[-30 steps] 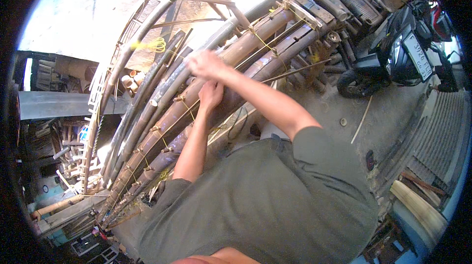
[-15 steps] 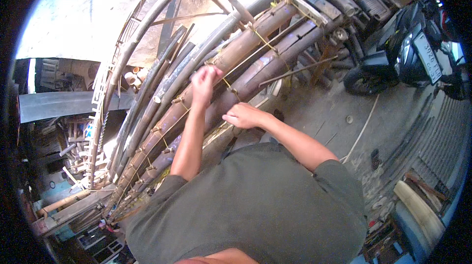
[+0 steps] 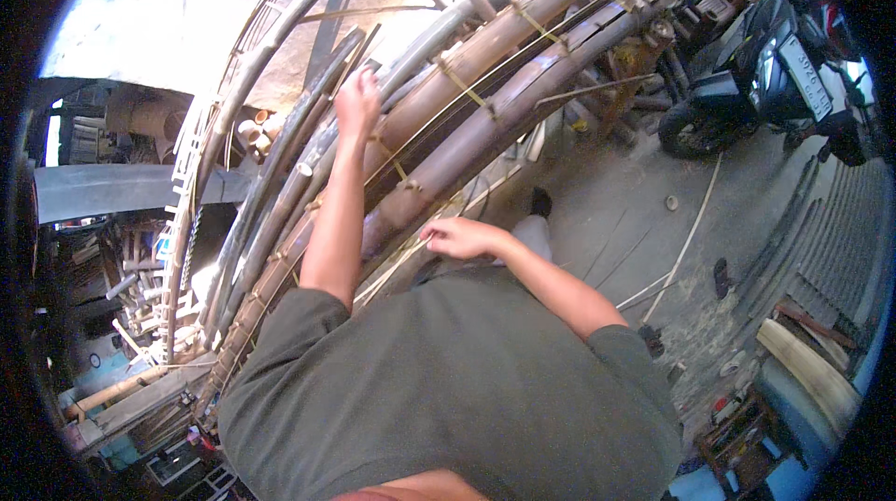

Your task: The person repeatedly ties yellow string around a bundle of long bamboo poles arranged horizontally on a rack. They walk along the length of the poles, wrapping and knotting the string at multiple intervals to secure the bundle.

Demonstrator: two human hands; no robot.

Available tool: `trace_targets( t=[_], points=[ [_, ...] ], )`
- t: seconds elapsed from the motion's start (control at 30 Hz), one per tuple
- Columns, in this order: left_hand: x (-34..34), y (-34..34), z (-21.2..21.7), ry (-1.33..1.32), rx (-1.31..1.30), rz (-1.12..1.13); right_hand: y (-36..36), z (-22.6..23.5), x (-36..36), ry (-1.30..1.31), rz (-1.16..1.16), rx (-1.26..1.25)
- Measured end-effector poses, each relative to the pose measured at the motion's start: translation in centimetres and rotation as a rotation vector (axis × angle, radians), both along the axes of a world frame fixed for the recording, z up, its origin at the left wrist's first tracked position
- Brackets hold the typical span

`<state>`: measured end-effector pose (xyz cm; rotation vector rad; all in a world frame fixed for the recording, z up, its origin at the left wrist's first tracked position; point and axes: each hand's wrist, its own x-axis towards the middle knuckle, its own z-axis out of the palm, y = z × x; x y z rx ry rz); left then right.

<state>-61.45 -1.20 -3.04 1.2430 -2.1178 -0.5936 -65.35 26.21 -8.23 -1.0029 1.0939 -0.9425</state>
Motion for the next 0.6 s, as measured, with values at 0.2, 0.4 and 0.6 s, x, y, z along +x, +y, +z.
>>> trace_targets(
  t=[0.2, 0.4, 0.6],
  points=[
    [12.9, 7.2, -4.9, -0.223, 0.294, -0.285, -6.6, 1.5, 5.5, -0.770, -1.206, -0.116],
    [11.8, 8.5, -8.2, -0.094, -0.017, -0.096, -18.4, 8.7, 5.8, 0.428, -0.119, -0.577],
    [10.1, 9.0, -2.8, -0.254, 0.268, -0.123, -23.5, 3.3, -2.1, 0.412, 0.073, -0.315]
  ],
)
